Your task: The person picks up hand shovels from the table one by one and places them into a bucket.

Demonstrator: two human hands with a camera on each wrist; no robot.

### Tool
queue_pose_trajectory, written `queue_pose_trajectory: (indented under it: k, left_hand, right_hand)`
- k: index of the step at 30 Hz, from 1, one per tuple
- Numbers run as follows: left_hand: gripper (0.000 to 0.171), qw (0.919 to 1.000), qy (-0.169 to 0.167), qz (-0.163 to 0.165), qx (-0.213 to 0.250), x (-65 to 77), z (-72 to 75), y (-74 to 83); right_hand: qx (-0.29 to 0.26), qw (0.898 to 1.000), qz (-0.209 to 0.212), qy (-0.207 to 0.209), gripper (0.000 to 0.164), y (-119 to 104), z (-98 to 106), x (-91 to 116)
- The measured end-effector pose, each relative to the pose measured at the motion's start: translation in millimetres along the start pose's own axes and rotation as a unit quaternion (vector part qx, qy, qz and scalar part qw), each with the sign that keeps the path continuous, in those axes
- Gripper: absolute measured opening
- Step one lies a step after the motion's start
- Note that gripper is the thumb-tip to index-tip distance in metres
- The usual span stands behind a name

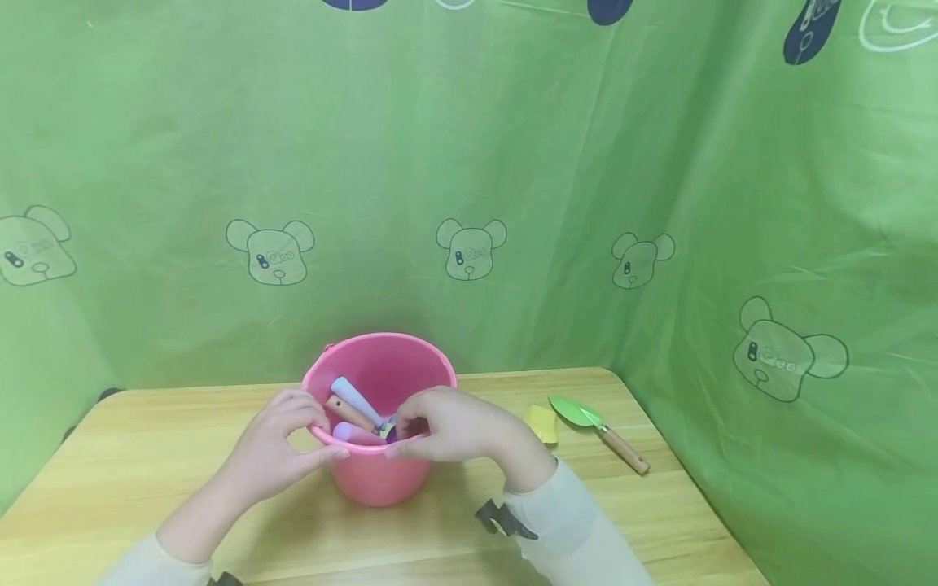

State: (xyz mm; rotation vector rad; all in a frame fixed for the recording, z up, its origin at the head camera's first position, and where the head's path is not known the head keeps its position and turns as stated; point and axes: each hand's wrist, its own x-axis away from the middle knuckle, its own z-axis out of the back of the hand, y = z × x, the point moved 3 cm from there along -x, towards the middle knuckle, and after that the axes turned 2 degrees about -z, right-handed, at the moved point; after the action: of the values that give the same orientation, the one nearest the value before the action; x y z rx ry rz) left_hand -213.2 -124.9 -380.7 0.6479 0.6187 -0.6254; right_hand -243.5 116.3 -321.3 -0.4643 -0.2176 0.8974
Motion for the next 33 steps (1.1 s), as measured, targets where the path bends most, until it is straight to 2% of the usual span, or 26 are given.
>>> queue_pose_trajectory:
  k: [7,15,22,29,33]
  left_hand:
    - [0.041,1.0,-0.006,0.007,0.0,-0.6,0.0,0.3]
    - [0.043,1.0,-0.002,-0.003,-0.002,-0.9,0.1,-0.1]
    - [0.043,1.0,0.0,-0.006,0.001,-0.1,0.3,-1.0]
    - [0.043,1.0,-0.005,0.0,0.003,-0.7,1.2,-0.4]
    - [0.043,1.0,-0.008,0.002,0.003,-1.6,1.4,-0.4]
  right_hand:
    - [0.013,0.999,0.012,0.027,0.014,-0.9,6.8,7.6]
    - [0.02,0.998,0.022,0.059,0.014,-0.6,14.4,22.5]
    - [0.032,0.997,0.0,0.072,0.011,1.2,19.8,35.1]
    - [0.023,0.996,-0.004,0.081,0.008,6.3,23.5,44.7]
    - [0.022,0.996,-0.02,0.078,0.009,12.0,23.7,50.5]
